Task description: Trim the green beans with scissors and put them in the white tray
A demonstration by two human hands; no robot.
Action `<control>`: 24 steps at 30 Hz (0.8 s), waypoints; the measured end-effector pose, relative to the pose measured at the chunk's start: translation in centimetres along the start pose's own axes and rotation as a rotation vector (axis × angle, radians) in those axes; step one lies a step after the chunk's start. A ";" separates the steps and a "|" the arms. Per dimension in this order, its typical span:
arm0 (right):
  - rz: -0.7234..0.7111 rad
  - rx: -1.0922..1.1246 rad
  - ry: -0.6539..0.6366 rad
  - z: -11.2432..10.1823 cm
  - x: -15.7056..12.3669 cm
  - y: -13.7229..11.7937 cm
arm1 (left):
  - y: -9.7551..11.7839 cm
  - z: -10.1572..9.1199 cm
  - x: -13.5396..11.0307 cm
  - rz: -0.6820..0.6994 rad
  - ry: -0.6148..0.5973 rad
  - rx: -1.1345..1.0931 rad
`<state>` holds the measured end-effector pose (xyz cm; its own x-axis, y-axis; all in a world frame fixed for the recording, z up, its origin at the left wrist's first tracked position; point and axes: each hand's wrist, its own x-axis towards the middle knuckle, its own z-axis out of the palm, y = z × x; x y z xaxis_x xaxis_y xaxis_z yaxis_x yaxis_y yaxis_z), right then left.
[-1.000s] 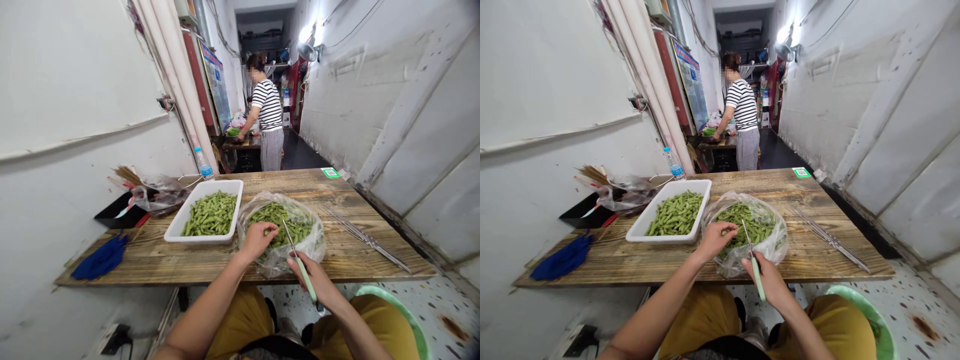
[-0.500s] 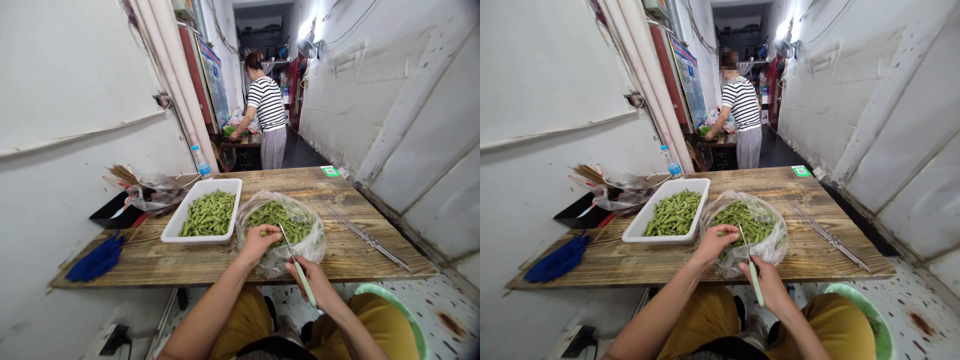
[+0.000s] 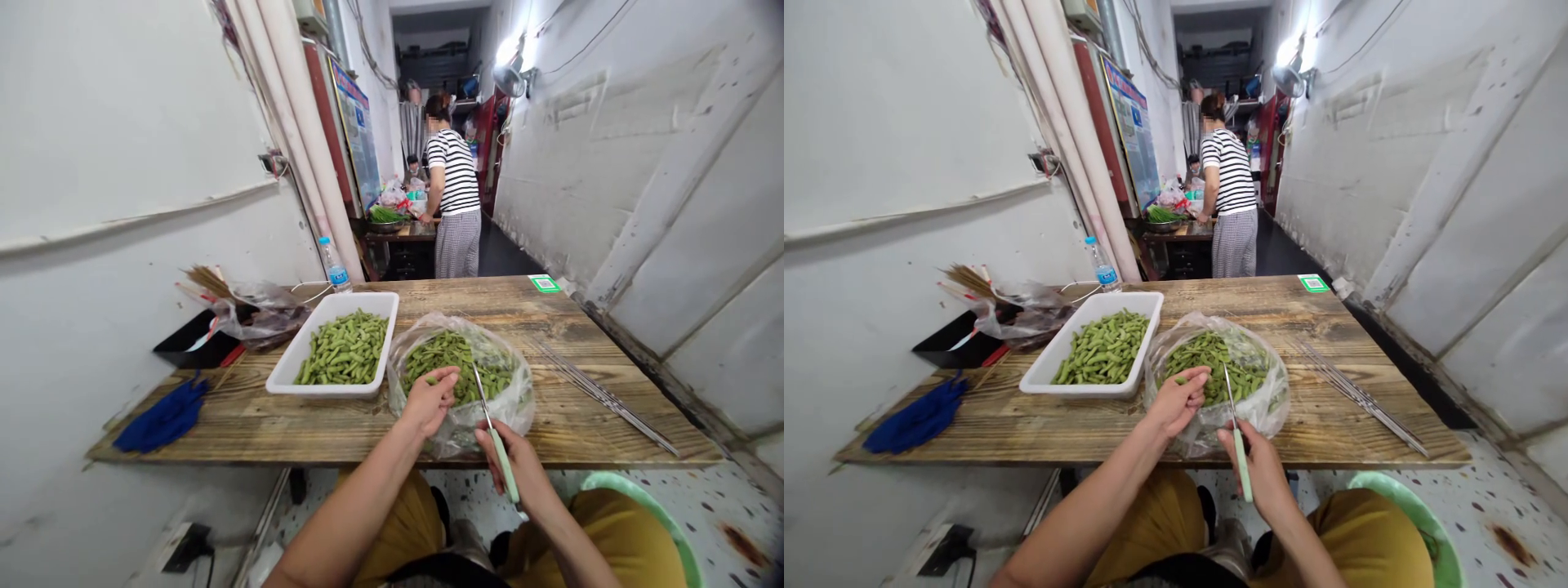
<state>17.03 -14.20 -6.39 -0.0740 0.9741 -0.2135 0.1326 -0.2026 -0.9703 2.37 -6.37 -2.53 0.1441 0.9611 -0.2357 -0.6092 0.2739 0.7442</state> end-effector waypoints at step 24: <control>-0.058 -0.185 -0.186 -0.9 -1.5 -2.7 | 0.7 -0.4 -1.8 0.110 -0.007 0.338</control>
<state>17.67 -15.02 -3.36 -0.2649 0.9450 -0.1918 0.3001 -0.1082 -0.9477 1.40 -7.93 -1.86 0.0980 0.9855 -0.1388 -0.3291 0.1637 0.9300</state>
